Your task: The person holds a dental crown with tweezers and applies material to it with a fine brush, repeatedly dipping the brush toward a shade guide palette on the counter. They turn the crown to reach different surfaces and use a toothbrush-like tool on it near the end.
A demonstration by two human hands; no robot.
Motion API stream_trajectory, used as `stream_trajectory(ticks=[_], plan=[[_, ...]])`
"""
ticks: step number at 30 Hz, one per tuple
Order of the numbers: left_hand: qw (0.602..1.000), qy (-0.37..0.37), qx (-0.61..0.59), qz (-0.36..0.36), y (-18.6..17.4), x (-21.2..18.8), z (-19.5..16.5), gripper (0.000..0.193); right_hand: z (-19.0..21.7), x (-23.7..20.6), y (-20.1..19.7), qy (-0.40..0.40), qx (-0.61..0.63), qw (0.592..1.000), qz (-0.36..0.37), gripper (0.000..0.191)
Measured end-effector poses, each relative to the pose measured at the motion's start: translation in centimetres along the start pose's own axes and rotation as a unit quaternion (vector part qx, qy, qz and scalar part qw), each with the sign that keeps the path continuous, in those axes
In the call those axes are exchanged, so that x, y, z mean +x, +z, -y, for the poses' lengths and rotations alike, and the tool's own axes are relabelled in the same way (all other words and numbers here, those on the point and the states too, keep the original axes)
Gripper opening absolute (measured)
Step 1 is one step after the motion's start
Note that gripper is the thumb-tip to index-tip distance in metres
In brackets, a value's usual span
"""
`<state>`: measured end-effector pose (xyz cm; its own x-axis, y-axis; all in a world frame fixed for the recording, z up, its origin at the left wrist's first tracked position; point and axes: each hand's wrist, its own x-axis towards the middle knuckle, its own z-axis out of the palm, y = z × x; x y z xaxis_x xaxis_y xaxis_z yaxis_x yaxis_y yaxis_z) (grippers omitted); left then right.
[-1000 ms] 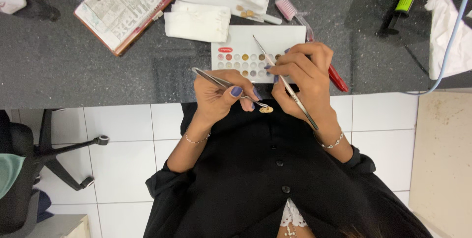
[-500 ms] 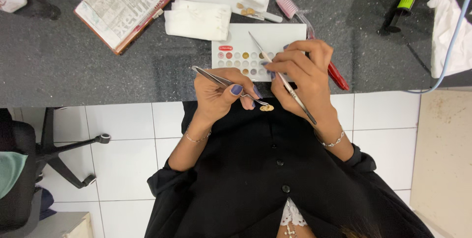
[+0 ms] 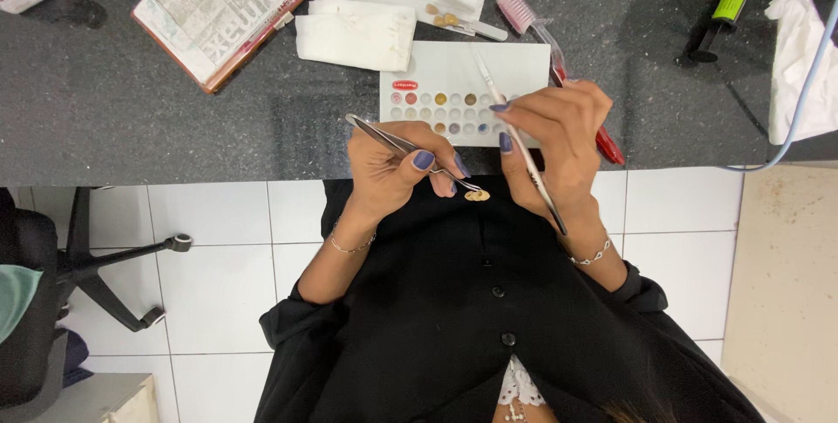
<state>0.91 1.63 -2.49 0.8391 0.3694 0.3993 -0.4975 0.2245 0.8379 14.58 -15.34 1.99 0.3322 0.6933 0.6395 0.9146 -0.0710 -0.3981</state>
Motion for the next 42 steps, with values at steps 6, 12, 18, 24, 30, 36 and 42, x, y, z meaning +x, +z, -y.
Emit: stream_trajectory(ticks=[6, 12, 18, 24, 30, 36, 42], plan=[[1.0, -0.004, 0.019, 0.006, -0.1, -0.1, -0.2, 0.047, 0.3, 0.6, 0.4, -0.026, -0.03, 0.998, 0.04, 0.022], [1.0, -0.008, 0.023, 0.004, 0.0, 0.0, -0.3, 0.047, 0.4, 0.9, 0.1, -0.021, -0.016, 0.998, 0.049, 0.024], [0.999, -0.011, 0.034, 0.003, -0.1, 0.0, -0.3, 0.049, 0.2, 0.7, 0.3, -0.022, -0.011, 0.998, 0.051, 0.023], [0.999, 0.011, 0.026, -0.019, 0.0, -0.2, 0.1, 0.053, -0.3, -0.2, 0.4, -0.011, 0.004, 1.0, -0.028, 0.02], [0.964, 0.094, -0.017, -0.248, 0.2, 0.3, 0.8, 0.044, 0.0, -0.2, 0.6, -0.003, -0.047, 0.999, 0.011, 0.012], [0.976, 0.061, 0.079, -0.195, 0.5, 0.4, 0.3, 0.045, -0.1, 0.3, 0.5, 0.01, -0.044, 0.999, 0.004, 0.013], [0.978, 0.069, 0.06, -0.185, 0.6, 0.4, 0.1, 0.046, -0.3, 0.0, 0.8, -0.003, -0.019, 1.0, 0.003, 0.03]])
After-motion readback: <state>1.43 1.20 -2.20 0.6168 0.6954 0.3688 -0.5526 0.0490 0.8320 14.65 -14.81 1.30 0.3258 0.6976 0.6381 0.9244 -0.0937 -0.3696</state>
